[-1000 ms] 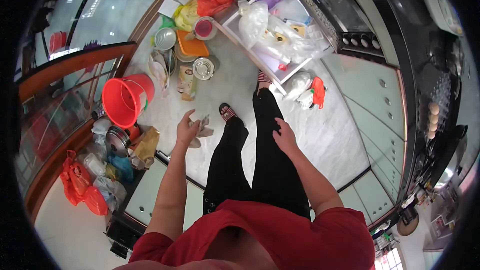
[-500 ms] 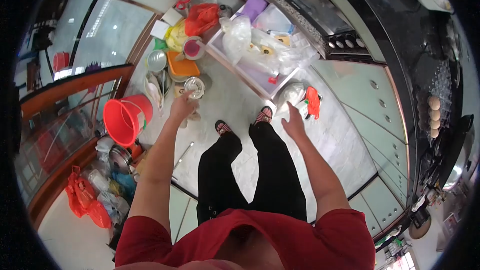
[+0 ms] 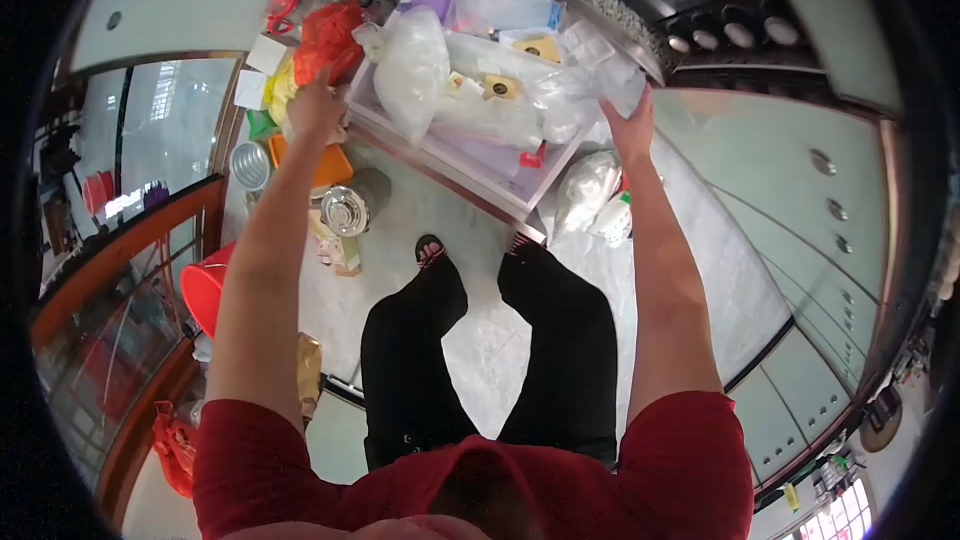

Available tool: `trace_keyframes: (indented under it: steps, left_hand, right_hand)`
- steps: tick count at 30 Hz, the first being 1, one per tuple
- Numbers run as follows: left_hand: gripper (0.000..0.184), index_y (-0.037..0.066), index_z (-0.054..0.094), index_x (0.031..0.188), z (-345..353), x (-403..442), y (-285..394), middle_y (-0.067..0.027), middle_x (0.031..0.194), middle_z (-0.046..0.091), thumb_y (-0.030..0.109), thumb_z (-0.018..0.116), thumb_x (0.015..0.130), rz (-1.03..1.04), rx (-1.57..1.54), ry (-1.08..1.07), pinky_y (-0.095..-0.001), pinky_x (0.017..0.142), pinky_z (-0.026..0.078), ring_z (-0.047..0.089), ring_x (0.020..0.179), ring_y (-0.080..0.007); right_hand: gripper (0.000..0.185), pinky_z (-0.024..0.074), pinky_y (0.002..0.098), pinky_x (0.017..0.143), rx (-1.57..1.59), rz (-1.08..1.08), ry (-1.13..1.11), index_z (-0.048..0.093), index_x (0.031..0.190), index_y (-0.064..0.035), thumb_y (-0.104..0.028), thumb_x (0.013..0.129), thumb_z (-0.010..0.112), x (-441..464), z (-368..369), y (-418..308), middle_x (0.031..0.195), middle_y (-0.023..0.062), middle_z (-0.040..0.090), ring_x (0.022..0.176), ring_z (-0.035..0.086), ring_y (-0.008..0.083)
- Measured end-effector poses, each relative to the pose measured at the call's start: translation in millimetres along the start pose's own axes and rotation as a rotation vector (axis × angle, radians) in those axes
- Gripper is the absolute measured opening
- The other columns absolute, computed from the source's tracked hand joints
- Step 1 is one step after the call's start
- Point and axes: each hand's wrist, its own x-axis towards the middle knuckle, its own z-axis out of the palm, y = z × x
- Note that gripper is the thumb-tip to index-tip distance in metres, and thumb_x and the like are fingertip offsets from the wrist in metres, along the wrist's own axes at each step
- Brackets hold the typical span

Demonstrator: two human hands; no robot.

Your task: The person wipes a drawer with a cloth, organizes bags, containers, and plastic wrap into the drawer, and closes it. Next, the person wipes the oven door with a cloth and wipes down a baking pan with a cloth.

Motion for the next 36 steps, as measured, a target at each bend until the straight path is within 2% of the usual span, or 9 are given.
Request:
trace_keyframes:
  steps: [6,7,9,10,13,25,32,35,36]
  left_hand:
    - [0.055,0.018,0.055,0.126,17,29,5,-0.0153,0.097,0.068,0.045,0.065,0.078,0.156,-0.04,0.189,-0.0448,0.081,0.051,0.066,0.091,-0.0337]
    - [0.053,0.017,0.058,0.123,21,33,4,-0.0157,0.098,0.068,0.044,0.064,0.078,0.182,-0.039,0.237,-0.0444,0.081,0.051,0.066,0.091,-0.0335]
    - [0.044,0.015,0.063,0.116,20,46,0,-0.0144,0.097,0.069,0.038,0.064,0.078,0.195,-0.033,-0.064,-0.0442,0.082,0.051,0.066,0.091,-0.0334]
    - [0.041,0.014,0.065,0.112,19,53,-1,-0.0137,0.097,0.069,0.035,0.063,0.077,0.206,-0.031,-0.212,-0.044,0.082,0.051,0.066,0.091,-0.0333]
    - [0.032,0.012,0.069,0.102,28,53,3,-0.0138,0.094,0.069,0.028,0.061,0.076,0.295,-0.123,-0.236,-0.0444,0.082,0.051,0.065,0.092,-0.0339]
    - [0.019,0.009,0.064,0.094,30,64,34,-0.0174,0.088,0.067,0.022,0.057,0.081,0.348,-0.066,0.012,-0.0459,0.072,0.052,0.065,0.086,-0.036]
    - [0.028,0.008,0.067,0.088,13,18,-2,-0.0133,0.086,0.068,0.034,0.067,0.077,0.139,0.084,0.215,-0.045,0.07,0.052,0.067,0.082,-0.0319]
    - [0.025,0.01,0.07,0.084,31,-4,2,-0.0102,0.085,0.067,0.033,0.068,0.076,0.009,-0.108,0.454,-0.0428,0.071,0.051,0.064,0.082,-0.0303]
    - [0.022,0.01,0.07,0.073,40,-6,1,-0.0075,0.078,0.065,0.031,0.066,0.078,0.051,-0.113,0.669,-0.0408,0.067,0.05,0.062,0.076,-0.0284]
  right_hand:
    - [0.073,0.0356,0.0414,0.106,-0.399,-0.377,-0.214,0.043,0.134,-0.0055,-0.023,0.072,0.076,-50,78,-62,0.136,0.0206,0.042,0.125,0.043,0.0359]
    - [0.069,0.036,0.0418,0.106,-0.545,-0.327,-0.405,0.045,0.132,-0.0078,-0.021,0.072,0.075,-55,85,-70,0.134,0.0184,0.044,0.125,0.044,0.0341]
    - [0.062,0.0367,0.0424,0.104,-0.844,-0.215,-0.766,0.049,0.128,-0.0124,-0.016,0.072,0.074,-50,85,-81,0.13,0.0139,0.046,0.124,0.045,0.0307]
    - [0.052,0.0388,0.0433,0.1,-0.784,-0.355,-0.662,0.053,0.123,-0.0141,-0.013,0.074,0.07,-52,91,-67,0.121,0.0102,0.052,0.12,0.047,0.0279]
    - [0.048,0.0399,0.0436,0.096,-0.764,-0.45,-0.563,0.054,0.124,-0.0151,-0.016,0.078,0.065,-34,101,-51,0.117,0.01,0.055,0.114,0.048,0.0281]
    - [0.042,0.0366,0.0447,0.092,-0.849,-0.594,-0.531,0.056,0.124,-0.0169,-0.021,0.083,0.056,-10,114,-46,0.107,0.0072,0.062,0.106,0.051,0.0274]
    - [0.048,0.0367,0.0508,0.093,-0.556,-0.659,-1.072,0.051,0.129,-0.0142,-0.024,0.082,0.054,-40,132,-40,0.122,0.0102,0.056,0.115,0.05,0.0287]
    - [0.057,0.0329,0.053,0.098,-0.534,-0.486,-1.167,0.044,0.136,-0.0148,-0.031,0.083,0.054,-43,141,-43,0.134,0.0124,0.048,0.124,0.044,0.0304]
    - [0.059,0.0304,0.0545,0.101,-0.518,-0.425,-1.189,0.042,0.139,-0.0149,-0.033,0.084,0.053,-41,139,-51,0.137,0.0131,0.046,0.128,0.042,0.031]
